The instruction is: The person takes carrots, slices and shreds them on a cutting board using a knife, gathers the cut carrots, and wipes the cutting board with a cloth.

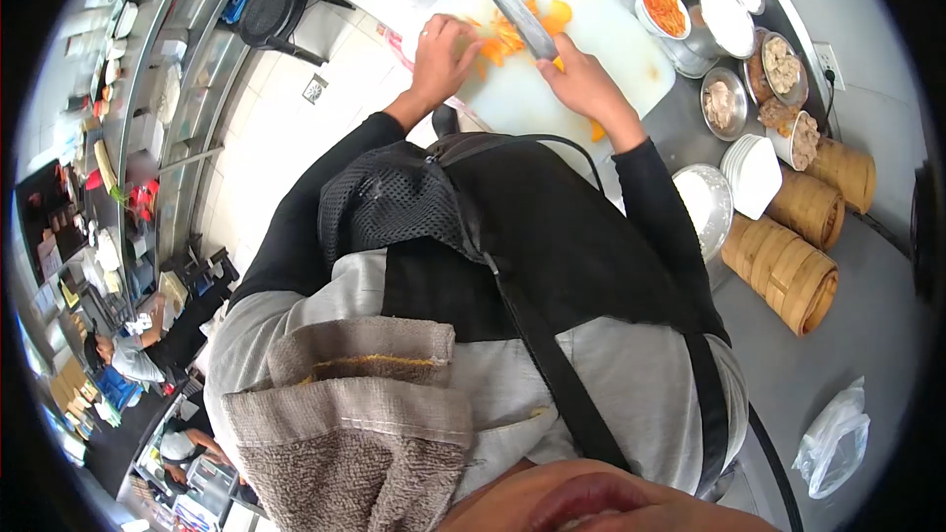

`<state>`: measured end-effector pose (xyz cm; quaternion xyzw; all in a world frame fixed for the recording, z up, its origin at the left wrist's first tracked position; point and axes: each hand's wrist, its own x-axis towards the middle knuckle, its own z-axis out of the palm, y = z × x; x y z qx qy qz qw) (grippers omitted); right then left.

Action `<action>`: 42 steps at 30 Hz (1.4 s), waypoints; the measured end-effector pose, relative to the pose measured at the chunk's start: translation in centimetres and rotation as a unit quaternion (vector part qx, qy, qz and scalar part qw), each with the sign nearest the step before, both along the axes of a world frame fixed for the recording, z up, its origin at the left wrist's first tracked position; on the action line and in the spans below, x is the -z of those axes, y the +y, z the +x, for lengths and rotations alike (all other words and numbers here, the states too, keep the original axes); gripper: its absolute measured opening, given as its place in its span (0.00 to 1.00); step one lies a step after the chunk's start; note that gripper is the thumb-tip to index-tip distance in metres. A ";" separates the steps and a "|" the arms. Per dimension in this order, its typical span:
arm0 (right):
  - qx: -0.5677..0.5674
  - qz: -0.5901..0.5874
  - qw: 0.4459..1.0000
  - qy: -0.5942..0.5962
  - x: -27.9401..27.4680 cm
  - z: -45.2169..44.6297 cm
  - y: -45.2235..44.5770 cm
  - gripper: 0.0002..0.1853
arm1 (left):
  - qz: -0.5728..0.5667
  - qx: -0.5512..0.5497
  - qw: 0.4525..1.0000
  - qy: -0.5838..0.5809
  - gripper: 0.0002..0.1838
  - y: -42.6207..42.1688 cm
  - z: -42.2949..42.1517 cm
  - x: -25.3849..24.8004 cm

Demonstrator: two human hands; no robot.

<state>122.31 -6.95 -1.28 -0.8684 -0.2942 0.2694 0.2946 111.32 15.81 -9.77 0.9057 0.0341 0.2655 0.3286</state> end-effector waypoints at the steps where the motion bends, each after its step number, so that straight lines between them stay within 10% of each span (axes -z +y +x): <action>1: -0.008 0.019 0.997 -0.071 0.7 -0.3 -1.3 0.20 | 0.001 -0.001 1.000 0.020 0.11 0.7 -0.1 0.2; 4: 0.016 0.047 0.988 -0.143 0.2 -1.5 -3.8 0.18 | -0.004 0.020 1.000 0.004 0.11 0.9 -1.7 -1.1; 10: 0.031 0.062 0.981 -0.180 -0.1 -3.1 -3.7 0.18 | 0.243 0.265 0.924 0.131 0.46 -4.8 1.1 -9.2; 20: 0.029 -0.082 0.989 -0.118 -9.2 -2.4 -15.0 0.16 | 0.239 0.166 0.945 0.147 0.57 2.2 1.0 -1.2; 35: -0.011 -0.045 0.986 -0.161 -8.1 -4.5 -11.9 0.14 | 0.234 0.345 0.863 0.284 0.35 -3.3 16.7 -3.9; 42: -0.001 -0.015 0.994 -0.110 -6.1 -6.2 -11.5 0.16 | 0.004 0.407 0.829 0.383 0.27 -3.9 18.7 -1.5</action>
